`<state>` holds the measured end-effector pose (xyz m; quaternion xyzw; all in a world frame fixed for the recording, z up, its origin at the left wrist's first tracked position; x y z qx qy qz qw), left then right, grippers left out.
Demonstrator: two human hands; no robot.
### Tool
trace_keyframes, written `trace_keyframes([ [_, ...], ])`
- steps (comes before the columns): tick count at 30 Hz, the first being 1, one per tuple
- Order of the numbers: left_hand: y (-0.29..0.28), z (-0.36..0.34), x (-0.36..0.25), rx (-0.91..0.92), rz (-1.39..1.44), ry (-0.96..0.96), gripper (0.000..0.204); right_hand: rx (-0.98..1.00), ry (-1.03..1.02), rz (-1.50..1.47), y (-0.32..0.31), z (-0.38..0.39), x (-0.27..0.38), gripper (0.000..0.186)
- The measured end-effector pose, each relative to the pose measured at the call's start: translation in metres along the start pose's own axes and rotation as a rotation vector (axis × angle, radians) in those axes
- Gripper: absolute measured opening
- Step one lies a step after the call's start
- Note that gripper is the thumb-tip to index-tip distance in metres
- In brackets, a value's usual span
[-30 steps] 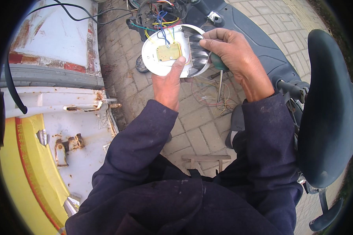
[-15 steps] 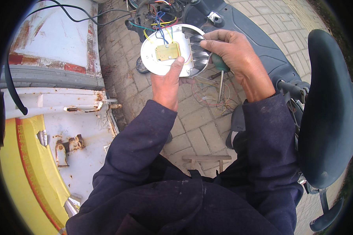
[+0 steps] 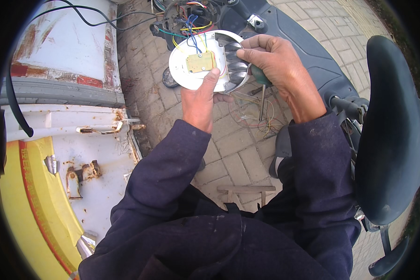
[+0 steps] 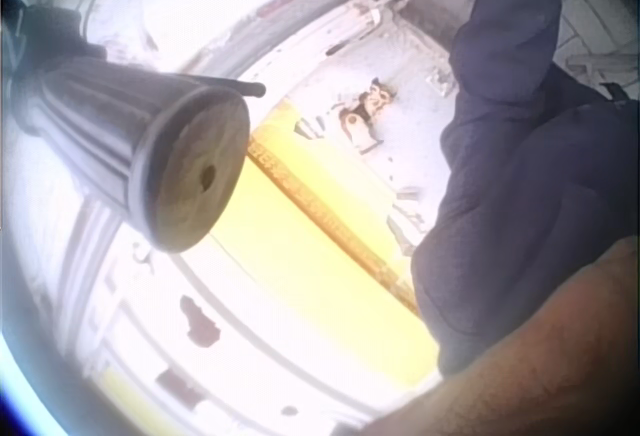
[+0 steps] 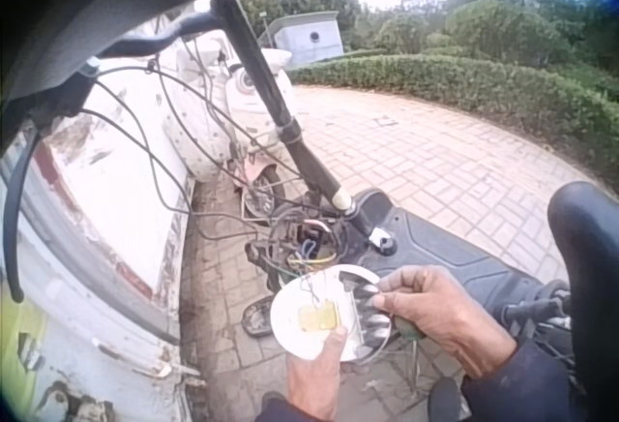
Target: The person uses a screwdriver to loosen and tighten screws on a small white circular electrical component with wires. They then attach a metal reflector to the component and adjust the wiring.
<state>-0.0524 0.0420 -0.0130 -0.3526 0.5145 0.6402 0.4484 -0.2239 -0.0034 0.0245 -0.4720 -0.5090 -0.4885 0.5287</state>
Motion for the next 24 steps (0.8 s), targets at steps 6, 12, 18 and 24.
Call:
trace_keyframes([
  [6,0.0003,-0.0003,-0.0001,0.008,-0.006,0.005,0.048,0.01,-0.007,-0.01,-0.0001,-0.0002,0.0004,0.025],
  [12,0.0006,0.0003,-0.0008,0.009,-0.009,-0.007,0.049,0.011,0.001,-0.01,0.0003,-0.0001,-0.0018,0.026],
  [18,0.0014,0.0004,-0.0014,0.032,-0.009,-0.011,0.052,0.013,0.0,-0.022,-0.0005,-0.0015,-0.0025,0.025],
  [24,0.0009,-0.0013,-0.0018,0.071,-0.028,-0.027,0.055,0.014,0.003,-0.023,-0.0037,-0.0013,-0.0007,0.021],
])
Point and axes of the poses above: each hand's wrist, its own z-axis away from the middle knuckle, its own y-axis out of the palm, x = y × z, the point moved 1 cm from there along -z, towards the middle knuckle, and after that the axes turned 7 degrees about -y, right-handed, at the moved point
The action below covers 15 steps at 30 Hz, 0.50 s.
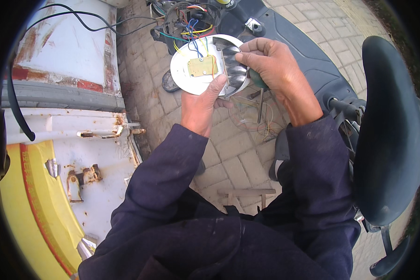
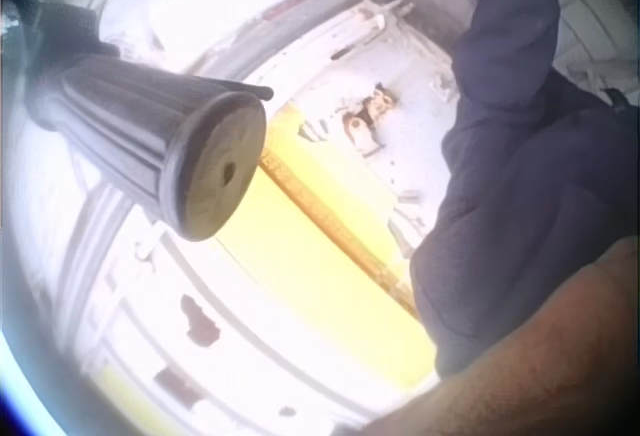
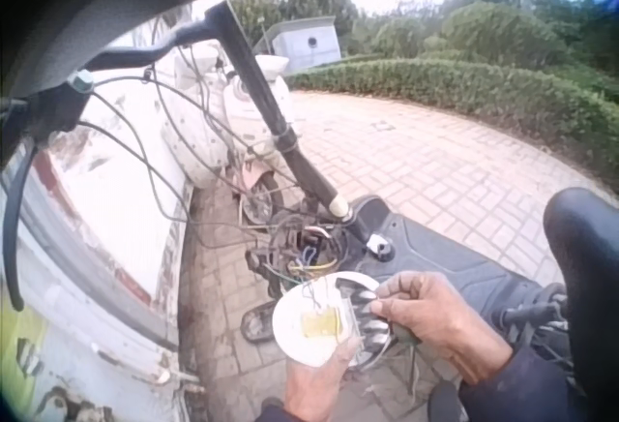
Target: The person uses a screwdriver to loosen and tighten screws on a small white circular electrical component with wires. They then attach a metal reflector to the component and adjust the wiring.
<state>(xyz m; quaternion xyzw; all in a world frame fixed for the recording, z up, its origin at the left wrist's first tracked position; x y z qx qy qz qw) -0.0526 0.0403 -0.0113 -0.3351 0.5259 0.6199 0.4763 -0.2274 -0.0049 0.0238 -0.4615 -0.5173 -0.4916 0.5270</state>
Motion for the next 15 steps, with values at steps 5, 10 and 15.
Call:
trace_keyframes([
  [5,-0.0031,0.0001,0.0008,0.043,-0.05,-0.034,0.055,-0.017,-0.006,-0.011,0.0006,-0.0004,0.0005,0.018],
  [10,-0.004,-0.0009,-0.001,0.115,-0.02,-0.064,0.053,-0.017,0.012,-0.038,-0.0002,0.0001,0.0043,0.017],
  [15,-0.0015,0.0,-0.0027,0.134,-0.047,-0.031,0.053,-0.011,0.034,-0.047,-0.0014,0.0018,0.0064,0.018],
])
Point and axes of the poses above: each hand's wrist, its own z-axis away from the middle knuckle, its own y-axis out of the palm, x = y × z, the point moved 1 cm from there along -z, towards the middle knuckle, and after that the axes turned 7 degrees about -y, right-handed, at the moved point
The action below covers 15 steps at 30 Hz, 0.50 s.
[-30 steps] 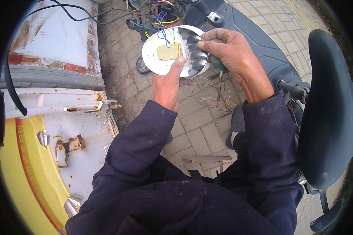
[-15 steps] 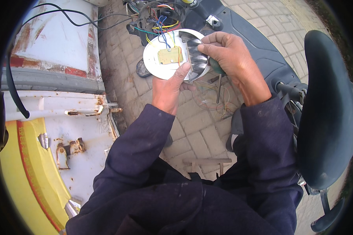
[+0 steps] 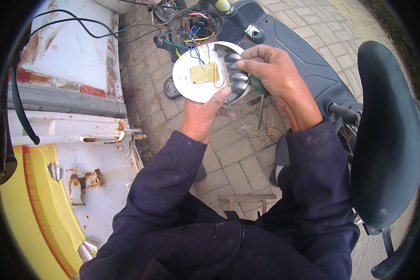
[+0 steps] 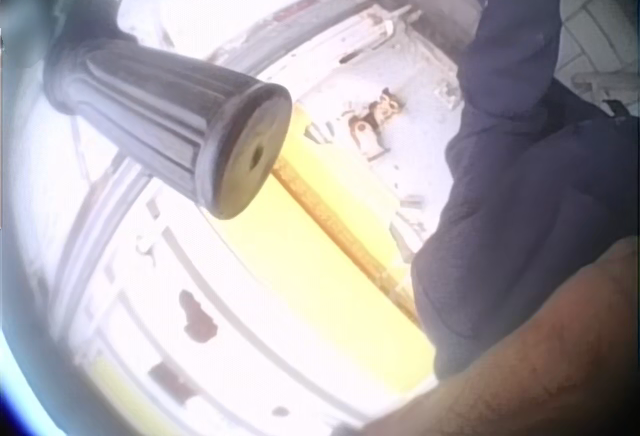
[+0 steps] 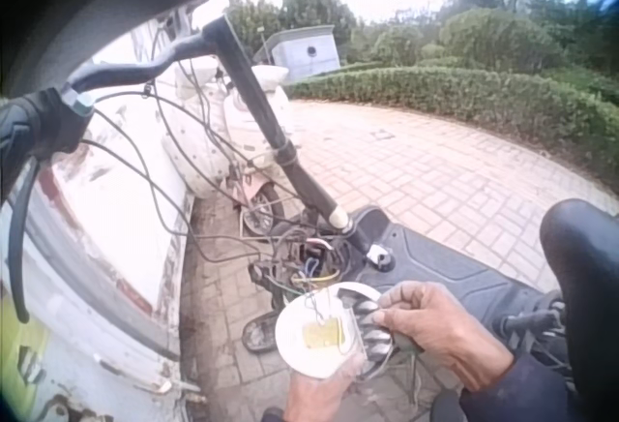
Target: The person uses a screwdriver to loosen and tighten screws on a small white circular electrical component with wires. They then attach a metal reflector to the component and adjust the wiring.
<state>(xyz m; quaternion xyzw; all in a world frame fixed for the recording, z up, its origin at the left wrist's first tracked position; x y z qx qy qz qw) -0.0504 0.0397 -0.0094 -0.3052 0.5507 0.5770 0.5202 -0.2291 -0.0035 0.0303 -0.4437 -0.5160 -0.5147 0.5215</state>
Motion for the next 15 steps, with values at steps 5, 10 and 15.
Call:
trace_keyframes([
  [5,-0.0001,0.0007,0.0003,0.021,0.046,-0.021,0.05,0.017,-0.007,-0.016,-0.0014,-0.0022,-0.0013,0.022],
  [10,-0.0016,0.0011,0.0006,0.058,0.072,-0.021,0.049,0.007,-0.008,-0.006,-0.0036,-0.0026,-0.0002,0.028],
  [15,-0.0039,0.0006,0.0026,0.053,0.056,-0.03,0.048,-0.002,-0.004,-0.019,-0.0028,-0.0019,0.0011,0.028],
])
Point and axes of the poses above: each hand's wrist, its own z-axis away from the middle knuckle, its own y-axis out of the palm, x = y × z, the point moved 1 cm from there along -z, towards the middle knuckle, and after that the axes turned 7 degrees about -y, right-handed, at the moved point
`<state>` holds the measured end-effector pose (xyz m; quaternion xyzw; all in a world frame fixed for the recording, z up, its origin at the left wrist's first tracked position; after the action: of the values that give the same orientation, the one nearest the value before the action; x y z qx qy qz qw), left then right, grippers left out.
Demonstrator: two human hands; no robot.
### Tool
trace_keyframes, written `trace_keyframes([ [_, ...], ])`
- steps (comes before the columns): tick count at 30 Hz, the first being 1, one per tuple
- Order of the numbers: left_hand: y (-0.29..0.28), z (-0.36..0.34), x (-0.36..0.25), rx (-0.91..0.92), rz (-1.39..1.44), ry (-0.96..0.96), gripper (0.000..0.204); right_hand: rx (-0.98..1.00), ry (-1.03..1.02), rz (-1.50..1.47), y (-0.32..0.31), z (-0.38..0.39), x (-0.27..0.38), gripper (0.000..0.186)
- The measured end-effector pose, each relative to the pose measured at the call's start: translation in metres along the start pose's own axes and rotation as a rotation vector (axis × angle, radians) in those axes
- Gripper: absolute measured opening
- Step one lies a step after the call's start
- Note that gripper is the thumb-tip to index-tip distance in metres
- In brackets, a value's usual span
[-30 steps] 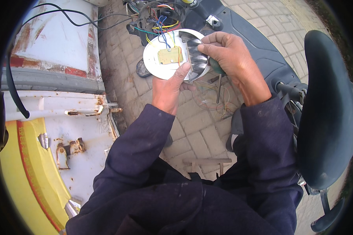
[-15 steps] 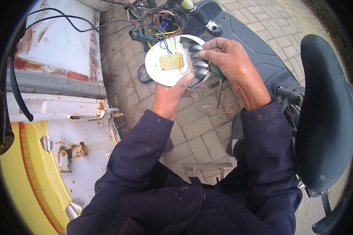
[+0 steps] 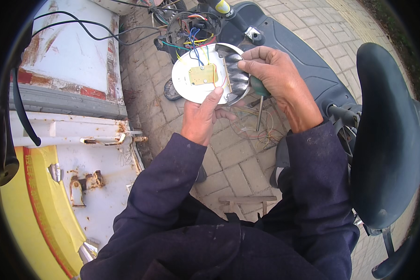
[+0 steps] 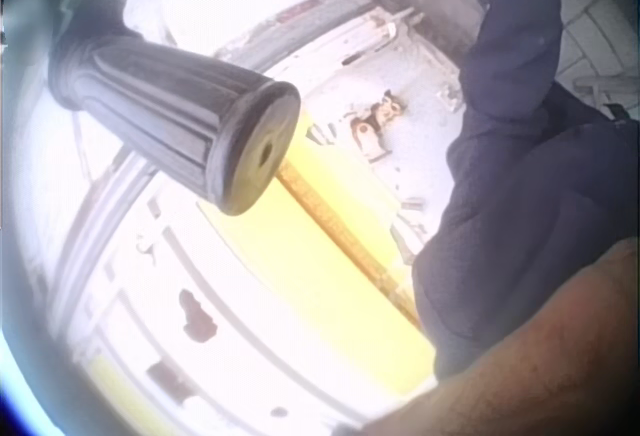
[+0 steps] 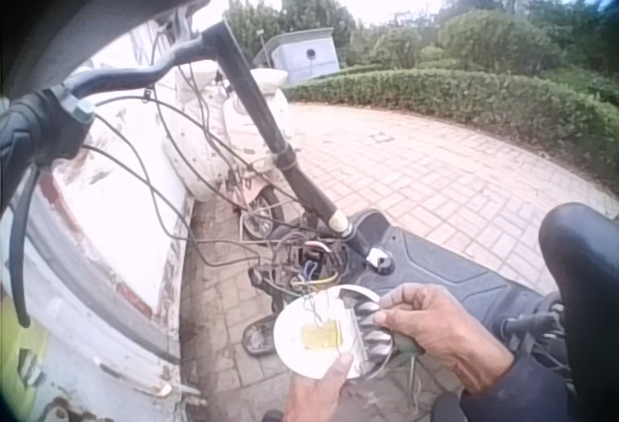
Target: The person uses a screwdriver to loosen and tighten screws on a small white circular electrical component with wires. They then attach a metal reflector to the component and adjust the wiring.
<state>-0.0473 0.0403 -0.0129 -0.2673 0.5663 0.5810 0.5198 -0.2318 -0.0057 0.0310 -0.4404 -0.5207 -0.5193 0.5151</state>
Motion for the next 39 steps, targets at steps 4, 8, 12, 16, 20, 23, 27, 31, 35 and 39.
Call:
trace_keyframes([
  [4,-0.001,-0.0009,0.0018,-0.031,0.001,0.01,0.046,-0.011,0.004,-0.006,0.0001,-0.0009,-0.0013,0.026],
  [8,-0.001,-0.001,0.001,-0.048,-0.007,0.007,0.045,-0.036,-0.003,0.003,-0.0017,-0.002,-0.0036,0.024],
  [12,0.0,0.0009,-0.0013,-0.018,0.001,0.004,0.045,-0.025,-0.001,-0.006,-0.0039,-0.004,-0.0047,0.024],
  [16,0.0012,0.0011,-0.0018,-0.018,-0.002,-0.005,0.045,-0.041,0.006,-0.007,-0.004,-0.0049,-0.0052,0.024],
  [20,0.0009,0.0012,-0.0012,-0.016,0.012,-0.003,0.045,-0.034,-0.007,-0.016,-0.0043,-0.0048,-0.0051,0.024],
  [23,0.0002,0.0005,-0.0015,-0.013,0.007,-0.007,0.045,-0.035,0.004,0.013,-0.0054,-0.0058,-0.0058,0.023],
  [27,0.0017,0.0011,-0.0019,-0.027,0.002,0.016,0.038,-0.04,-0.015,-0.013,-0.0057,-0.007,-0.0081,0.024],
  [31,0.0031,0.0027,-0.0028,-0.033,0.001,0.017,0.039,-0.048,-0.02,-0.02,-0.0055,-0.0065,-0.0085,0.024],
  [35,0.003,0.0023,-0.0023,-0.031,0.008,0.017,0.039,-0.061,-0.028,0.015,-0.0057,-0.0048,-0.0067,0.023],
  [39,0.0015,0.0017,-0.0014,-0.023,-0.001,0.011,0.045,-0.036,-0.026,0.029,-0.0063,-0.0046,-0.0063,0.019],
])
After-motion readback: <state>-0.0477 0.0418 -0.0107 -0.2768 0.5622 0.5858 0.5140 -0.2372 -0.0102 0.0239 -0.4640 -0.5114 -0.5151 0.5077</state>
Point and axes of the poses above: each hand's wrist, its own z-axis away from the middle knuckle, its own y-axis out of the palm, x = y × z, the point moved 1 cm from there along -z, towards the middle knuckle, and after that the axes turned 7 degrees about -y, right-handed, at the moved point
